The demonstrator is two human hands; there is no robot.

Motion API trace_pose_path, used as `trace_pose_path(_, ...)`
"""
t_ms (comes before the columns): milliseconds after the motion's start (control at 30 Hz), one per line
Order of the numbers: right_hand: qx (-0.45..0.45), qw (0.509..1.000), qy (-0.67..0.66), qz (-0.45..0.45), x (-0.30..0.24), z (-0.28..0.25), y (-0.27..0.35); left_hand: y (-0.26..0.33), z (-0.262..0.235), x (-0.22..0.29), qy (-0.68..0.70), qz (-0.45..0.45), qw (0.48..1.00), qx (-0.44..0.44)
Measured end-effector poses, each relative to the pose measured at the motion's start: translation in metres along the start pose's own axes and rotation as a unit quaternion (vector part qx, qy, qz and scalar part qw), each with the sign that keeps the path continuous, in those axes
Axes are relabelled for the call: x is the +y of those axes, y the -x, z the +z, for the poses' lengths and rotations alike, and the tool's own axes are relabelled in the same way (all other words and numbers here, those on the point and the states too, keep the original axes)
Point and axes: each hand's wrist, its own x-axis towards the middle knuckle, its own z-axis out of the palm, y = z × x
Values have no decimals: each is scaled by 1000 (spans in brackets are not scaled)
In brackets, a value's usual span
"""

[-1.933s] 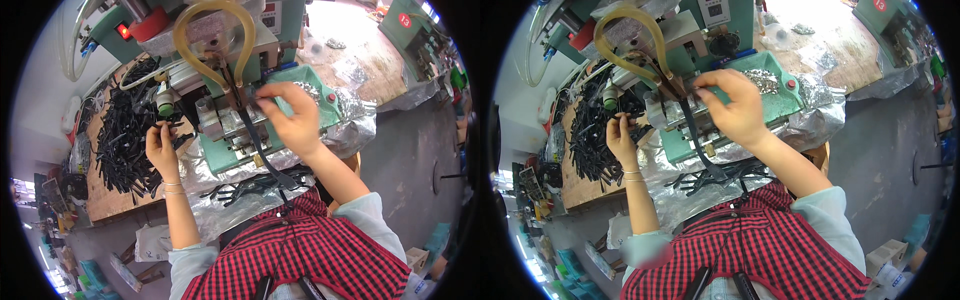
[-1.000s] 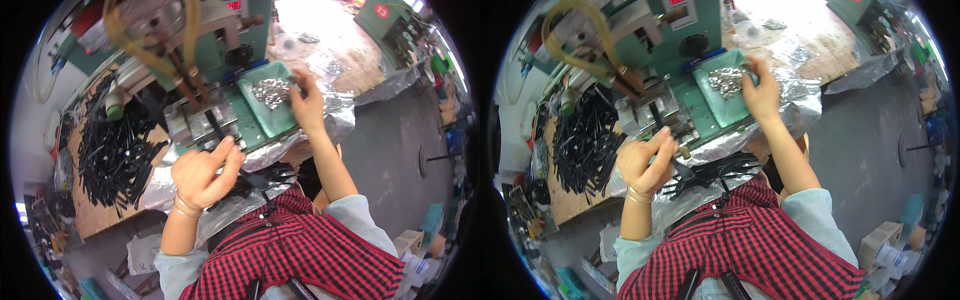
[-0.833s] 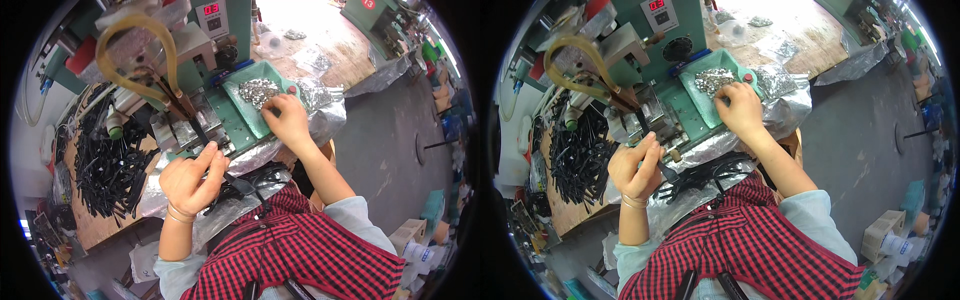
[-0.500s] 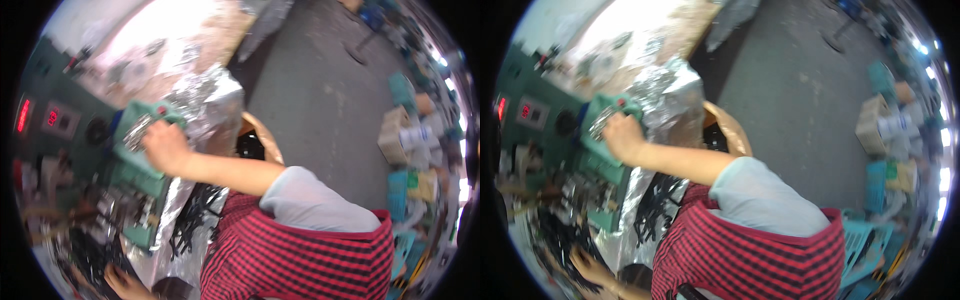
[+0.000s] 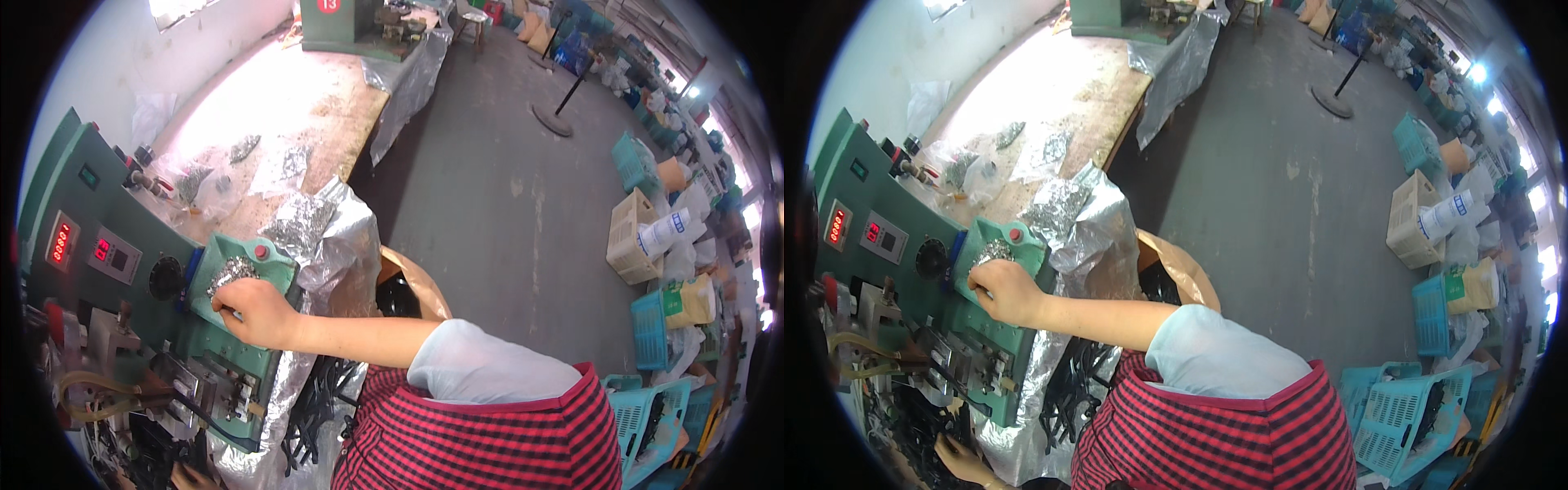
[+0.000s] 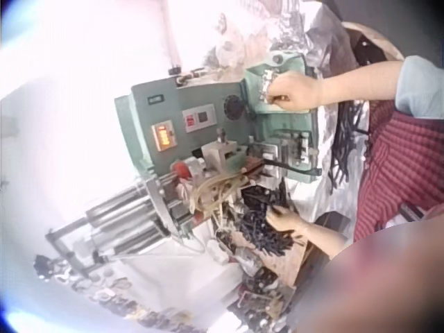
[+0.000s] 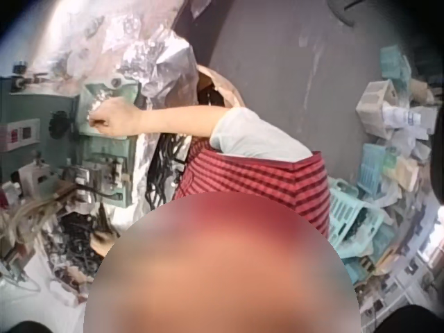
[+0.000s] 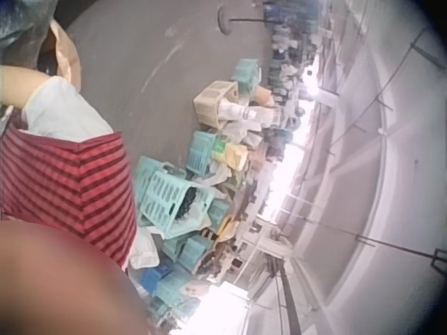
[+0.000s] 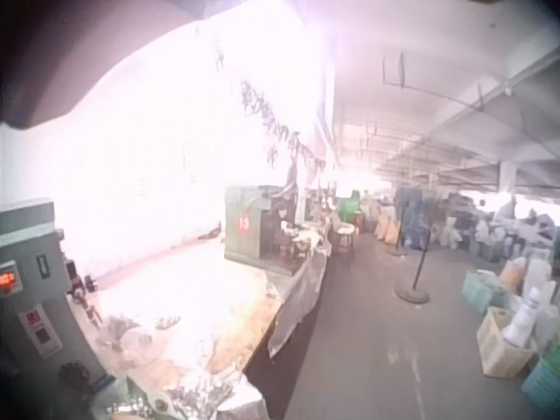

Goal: The person repeatedly picks black cable segments and small metal ferrules, inserts the ferrules into the cable ends, and uses a press machine to crimp them. The finished cables are placed on the work surface.

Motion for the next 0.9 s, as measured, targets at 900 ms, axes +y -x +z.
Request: trace_pose_path(900,-137,925,-332,124,-96,43,-11,-16,-78,112,816,-380,425,-96)
